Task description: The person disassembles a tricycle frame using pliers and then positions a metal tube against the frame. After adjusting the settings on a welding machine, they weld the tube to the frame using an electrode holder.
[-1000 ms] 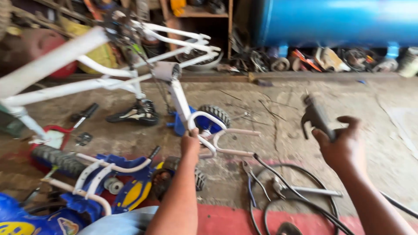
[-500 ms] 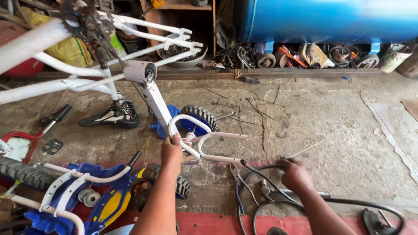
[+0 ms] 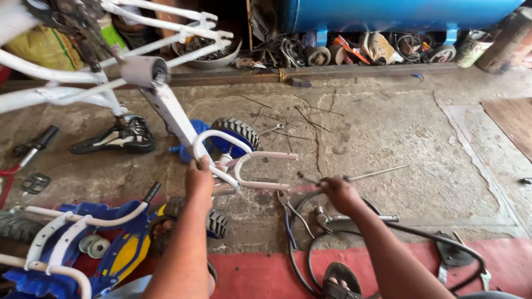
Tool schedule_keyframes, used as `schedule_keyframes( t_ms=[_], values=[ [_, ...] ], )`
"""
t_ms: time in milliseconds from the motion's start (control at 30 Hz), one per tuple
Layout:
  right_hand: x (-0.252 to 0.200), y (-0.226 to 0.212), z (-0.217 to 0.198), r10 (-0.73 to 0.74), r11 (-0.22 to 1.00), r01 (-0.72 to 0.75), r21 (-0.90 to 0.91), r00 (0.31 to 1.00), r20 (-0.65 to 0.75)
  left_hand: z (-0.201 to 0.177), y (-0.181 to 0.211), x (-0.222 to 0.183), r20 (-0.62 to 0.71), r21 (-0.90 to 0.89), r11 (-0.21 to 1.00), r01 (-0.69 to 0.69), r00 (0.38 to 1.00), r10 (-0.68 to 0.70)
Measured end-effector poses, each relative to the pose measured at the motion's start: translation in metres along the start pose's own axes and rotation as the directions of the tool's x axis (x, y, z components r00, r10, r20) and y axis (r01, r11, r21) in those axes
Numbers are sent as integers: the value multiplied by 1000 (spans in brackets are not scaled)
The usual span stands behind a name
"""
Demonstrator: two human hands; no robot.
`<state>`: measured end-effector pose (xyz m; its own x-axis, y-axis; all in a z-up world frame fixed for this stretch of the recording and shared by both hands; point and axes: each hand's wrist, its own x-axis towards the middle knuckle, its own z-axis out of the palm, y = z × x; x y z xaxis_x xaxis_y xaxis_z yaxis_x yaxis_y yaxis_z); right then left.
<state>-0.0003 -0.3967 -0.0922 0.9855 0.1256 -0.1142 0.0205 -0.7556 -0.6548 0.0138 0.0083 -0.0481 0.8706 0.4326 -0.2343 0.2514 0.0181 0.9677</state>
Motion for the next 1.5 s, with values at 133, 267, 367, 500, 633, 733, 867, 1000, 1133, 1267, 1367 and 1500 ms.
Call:
schedule_keyframes(
  t_ms=[133, 267, 367, 500, 633, 733, 867, 1000, 1133, 1267, 1367, 1500],
  values=[
    [-2, -35, -35, 61, 998, -63, -5, 981, -185, 9, 47, -37, 54, -164, 972, 169, 985, -162],
    [-4, -63, -64, 46, 989, -79, -125, 968, -247, 3, 51, -38, 54, -140, 977, 162, 986, -156],
    [-9, -77, -77, 53, 988, -97, -120, 946, -321, -1, 50, -35, 80, -154, 980, 130, 990, -119],
    [-17, -96, -85, 92, 972, -168, -163, 914, -395, 1, 49, -34, 50, -149, 976, 157, 987, -151],
    [-23, -104, -83, 70, 952, -183, -244, 910, -409, 3, 54, -39, 35, -113, 981, 159, 987, -156],
    [-24, -105, -82, 53, 948, -179, -264, 905, -422, 4, 52, -38, 33, -115, 980, 162, 987, -160],
    [-23, -112, -81, 82, 934, -216, -284, 905, -418, 5, 45, -33, 49, -146, 978, 151, 988, -146],
    [-24, -122, -79, 116, 894, -279, -351, 900, -421, 5, 49, -36, 51, -134, 977, 166, 986, -160],
    [-26, -129, -75, 117, 859, -306, -410, 898, -425, 9, 53, -43, 83, -144, 973, 179, 982, -169],
    [-19, -119, -73, 124, 870, -288, -401, 914, -386, 10, 67, -54, 64, -36, 981, 188, 980, -186],
    [-18, -114, -83, 140, 913, -245, -327, 939, -314, 6, 69, -52, 2, 92, 982, 164, 986, -165],
    [-11, -102, -84, 47, 971, -123, -205, 940, -338, -4, 64, -36, -14, -39, 986, 163, 986, -164]
  ],
)
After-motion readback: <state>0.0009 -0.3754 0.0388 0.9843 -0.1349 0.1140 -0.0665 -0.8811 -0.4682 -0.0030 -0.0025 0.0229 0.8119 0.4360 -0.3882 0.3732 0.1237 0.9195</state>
